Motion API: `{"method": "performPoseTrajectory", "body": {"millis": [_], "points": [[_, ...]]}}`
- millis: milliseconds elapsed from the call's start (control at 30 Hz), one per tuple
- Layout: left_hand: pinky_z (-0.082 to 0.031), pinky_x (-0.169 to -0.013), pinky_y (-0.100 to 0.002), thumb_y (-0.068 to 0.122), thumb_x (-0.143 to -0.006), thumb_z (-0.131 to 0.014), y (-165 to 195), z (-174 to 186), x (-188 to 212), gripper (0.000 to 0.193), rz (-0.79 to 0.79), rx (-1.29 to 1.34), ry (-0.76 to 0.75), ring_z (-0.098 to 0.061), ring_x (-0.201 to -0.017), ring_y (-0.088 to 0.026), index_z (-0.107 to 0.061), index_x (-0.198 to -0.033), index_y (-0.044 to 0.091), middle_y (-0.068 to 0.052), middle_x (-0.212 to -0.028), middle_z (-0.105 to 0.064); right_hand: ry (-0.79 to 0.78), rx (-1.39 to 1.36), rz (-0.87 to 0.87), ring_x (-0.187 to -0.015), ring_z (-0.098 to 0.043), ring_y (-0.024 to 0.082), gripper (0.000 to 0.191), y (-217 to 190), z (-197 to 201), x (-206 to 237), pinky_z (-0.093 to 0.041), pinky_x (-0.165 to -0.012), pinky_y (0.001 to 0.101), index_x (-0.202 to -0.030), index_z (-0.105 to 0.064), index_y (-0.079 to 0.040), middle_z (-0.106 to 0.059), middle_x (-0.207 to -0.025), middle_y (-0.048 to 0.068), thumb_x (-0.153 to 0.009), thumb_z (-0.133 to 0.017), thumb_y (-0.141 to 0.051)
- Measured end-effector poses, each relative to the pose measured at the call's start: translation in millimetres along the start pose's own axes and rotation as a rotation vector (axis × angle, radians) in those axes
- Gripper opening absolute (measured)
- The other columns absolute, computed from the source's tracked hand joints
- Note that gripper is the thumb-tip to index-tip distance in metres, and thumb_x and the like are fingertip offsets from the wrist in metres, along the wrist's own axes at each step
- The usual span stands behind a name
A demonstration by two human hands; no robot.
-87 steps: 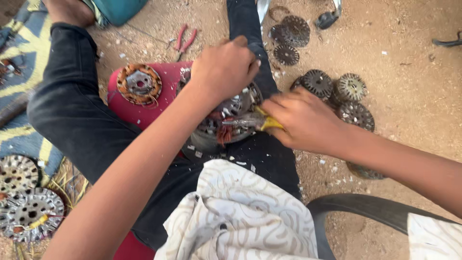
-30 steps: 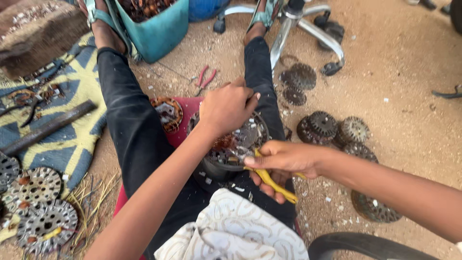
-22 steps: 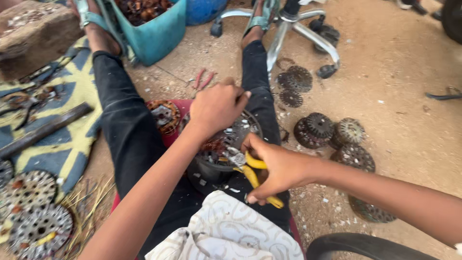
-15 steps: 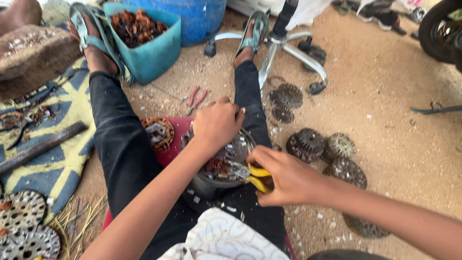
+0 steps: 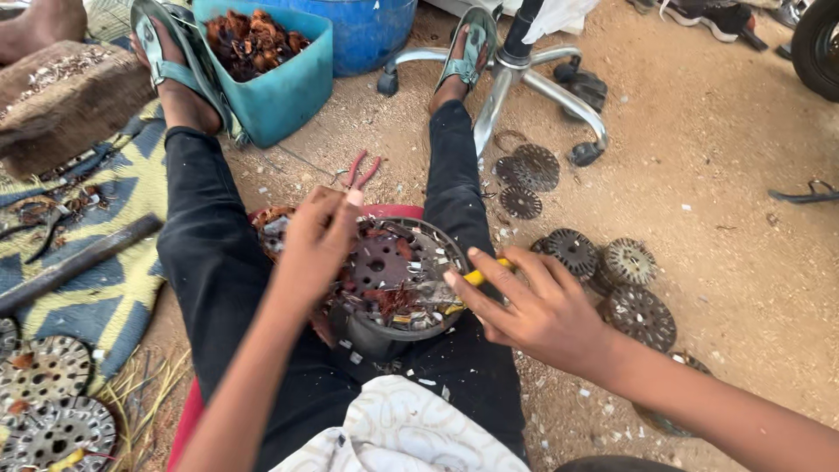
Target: The person sits on a red stool and uses yellow pliers to pull copper wire coils out of circular metal stator components. They place the extracted copper into a nearby blue bin and set the empty metal parts aside on the ground.
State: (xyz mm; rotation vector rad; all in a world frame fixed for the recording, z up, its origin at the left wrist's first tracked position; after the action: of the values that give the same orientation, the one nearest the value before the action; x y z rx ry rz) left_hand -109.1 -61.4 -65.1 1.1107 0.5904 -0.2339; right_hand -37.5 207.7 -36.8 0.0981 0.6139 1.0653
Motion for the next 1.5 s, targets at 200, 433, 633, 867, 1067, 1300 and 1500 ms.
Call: {"method": "performPoseTrajectory", "body": {"millis": [200,433,633,867,1067,1300,1500], "points": [[-0.044,-0.071,-0.04,0.024,-0.105,-0.064,8,-16,15,0.037,0.118,-0.083,0.168,-0.055,-0.075,-0.029,-0.062,-0.086,-0.007,-0.017,-0.088,-0.054,0.045,-0.319,-0.151,-0.089,-0.072,0.027,0.038,5,2,-4,-0.06,-0.074,0.0359,-0.119,-0.058,-0.005,-0.071,-0.109,0.014,-0.094,-0.071,-0.03],[-0.044,-0.07,-0.042,0.023,-0.103,-0.065,20,-10,15,0.034,0.087,-0.122,0.179,-0.055,-0.074,-0.031,-0.065,-0.087,-0.008,-0.017,-0.087,-0.053,-0.664,-1.336,-0.932,-0.055,-0.065,0.013,0.031,21,-43,8,-0.05,-0.047,0.0325,-0.102,-0.057,-0.006,-0.073,-0.077,0.008,-0.096,-0.06,-0.037],[-0.046,-0.071,-0.041,0.022,-0.102,-0.064,19,-10,17,0.03,0.036,-0.094,0.214,-0.057,-0.076,-0.03,-0.066,-0.09,-0.006,-0.017,-0.089,-0.056,-0.539,-0.782,-0.609,-0.08,-0.067,0.022,0.031,20,-38,8,-0.055,-0.074,0.0383,-0.099,-0.073,-0.006,-0.068,-0.098,0.014,-0.093,-0.07,-0.036],[-0.046,-0.073,-0.042,0.022,-0.103,-0.063,9,-9,22,0.034,0.084,-0.108,0.231,-0.056,-0.078,-0.033,-0.063,-0.087,-0.008,-0.018,-0.087,-0.055,-0.113,-0.365,-0.308,-0.125,-0.058,0.035,0.031,8,4,4,-0.041,-0.106,0.0517,-0.097,-0.072,0.001,-0.062,-0.134,0.018,-0.085,-0.074,-0.028],[-0.046,-0.075,-0.043,0.023,-0.103,-0.062,9,-18,20,0.034,0.146,-0.074,0.243,-0.059,-0.078,-0.032,-0.065,-0.086,-0.007,-0.018,-0.088,-0.055,-0.057,-0.202,-0.239,-0.114,-0.064,0.037,0.036,-9,6,-10,-0.046,-0.104,0.0551,-0.1,-0.07,0.002,-0.066,-0.12,0.023,-0.085,-0.075,-0.03],[-0.046,-0.075,-0.044,0.021,-0.102,-0.063,26,-22,15,0.029,0.021,-0.092,0.224,-0.056,-0.08,-0.034,-0.067,-0.089,-0.005,-0.019,-0.089,-0.053,-0.073,-0.13,-0.205,-0.074,-0.071,0.031,0.053,-13,15,-28,-0.06,-0.063,0.0393,-0.126,-0.061,0.006,-0.07,-0.087,0.02,-0.087,-0.076,-0.028],[-0.043,-0.081,-0.048,0.02,-0.102,-0.068,30,-15,21,0.027,-0.071,-0.254,0.193,-0.054,-0.087,-0.037,-0.066,-0.087,-0.003,-0.018,-0.094,-0.055,-0.584,-0.932,-0.748,-0.053,-0.069,0.017,0.038,8,-26,-12,-0.054,-0.051,0.0298,-0.123,-0.07,-0.01,-0.073,-0.067,0.007,-0.091,-0.068,-0.031]]}}
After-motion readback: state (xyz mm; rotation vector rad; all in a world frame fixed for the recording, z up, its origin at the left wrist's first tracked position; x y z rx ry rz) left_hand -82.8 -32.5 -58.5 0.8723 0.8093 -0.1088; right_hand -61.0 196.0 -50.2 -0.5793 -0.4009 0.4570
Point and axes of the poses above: each hand's wrist, its own x-axis away from the middle knuckle, its own z-axis out of the back of the hand, y = z × x, the point moved 5 cm from there along -x, towards the middle knuckle
